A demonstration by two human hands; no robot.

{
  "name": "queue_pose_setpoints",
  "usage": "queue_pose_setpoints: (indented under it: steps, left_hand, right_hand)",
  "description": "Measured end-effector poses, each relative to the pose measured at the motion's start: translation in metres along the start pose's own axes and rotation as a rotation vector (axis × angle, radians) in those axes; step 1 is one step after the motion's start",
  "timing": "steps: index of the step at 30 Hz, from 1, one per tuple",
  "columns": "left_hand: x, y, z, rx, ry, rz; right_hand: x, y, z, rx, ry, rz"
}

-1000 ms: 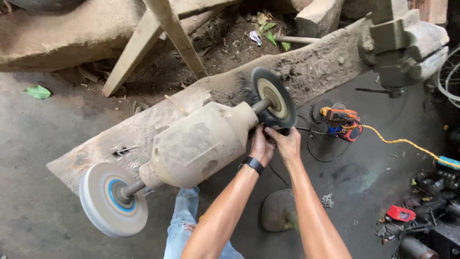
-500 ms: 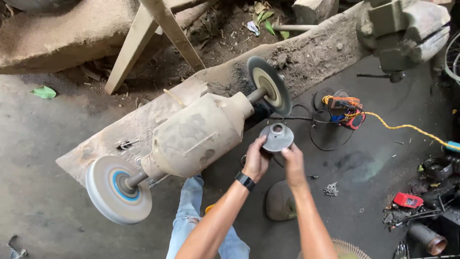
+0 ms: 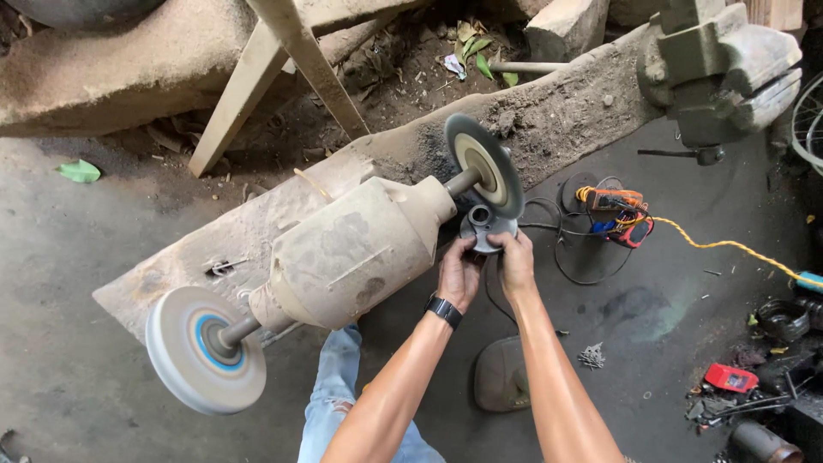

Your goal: The person uses a bench grinder to smooth and shape various metal components, including a cylindrical shaft and a circular disc. They hold the parts with both hands against the spinning wheel, rotating them to grind different surfaces. The person briefly walks to a nearby table to retrieve additional parts from a metal bowl before returning to the grinder.

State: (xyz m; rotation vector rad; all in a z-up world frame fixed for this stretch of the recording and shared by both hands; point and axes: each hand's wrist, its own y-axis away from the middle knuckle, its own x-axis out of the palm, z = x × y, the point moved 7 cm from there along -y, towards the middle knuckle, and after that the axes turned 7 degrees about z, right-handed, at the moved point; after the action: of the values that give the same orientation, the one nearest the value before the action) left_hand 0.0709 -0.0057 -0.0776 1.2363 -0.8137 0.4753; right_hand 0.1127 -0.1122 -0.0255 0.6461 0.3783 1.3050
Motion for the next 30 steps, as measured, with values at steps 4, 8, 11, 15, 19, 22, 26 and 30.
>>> queue_pose_setpoints:
  steps: [4, 8, 11, 15, 19, 22, 26, 30]
  left_hand:
    - [0.058, 0.039, -0.012, -0.016, -0.037, 0.024]
    - [0.090, 0.054, -0.010, -0.042, -0.136, 0.067]
    - [0.090, 0.043, 0.000, -0.056, -0.175, 0.087]
    - [0.045, 0.000, 0.023, -0.090, -0.139, 0.093]
    - [0.019, -0.016, 0.021, -0.134, -0.037, 0.049]
    - [0.012, -0.001, 0.013, -0.138, -0.001, 0.034]
    - [0.019, 0.028, 0.002, -0.095, 0.009, 0.024]
    - [0.097, 0.099, -0.020, -0.026, -0.215, 0.092]
  right_hand:
    - [0.013, 0.035, 0.033, -0.043, 0.013, 0.003]
    - [0.009, 0.050, 0.051, -0.081, -0.054, 0.038]
    - [-0.005, 0.045, 0.054, -0.103, -0.078, 0.028]
    - [-0.007, 0.027, 0.056, -0.149, 0.052, 0.039]
    - [0.019, 0.020, 0.065, -0.074, 0.366, -0.008]
    - [0.039, 0.029, 0.063, -0.091, 0.484, 0.092]
    - [0.041, 0.045, 0.059, -0.116, 0.497, 0.142]
    - [0.044, 0.099, 0.089, -0.197, 0.355, 0.225]
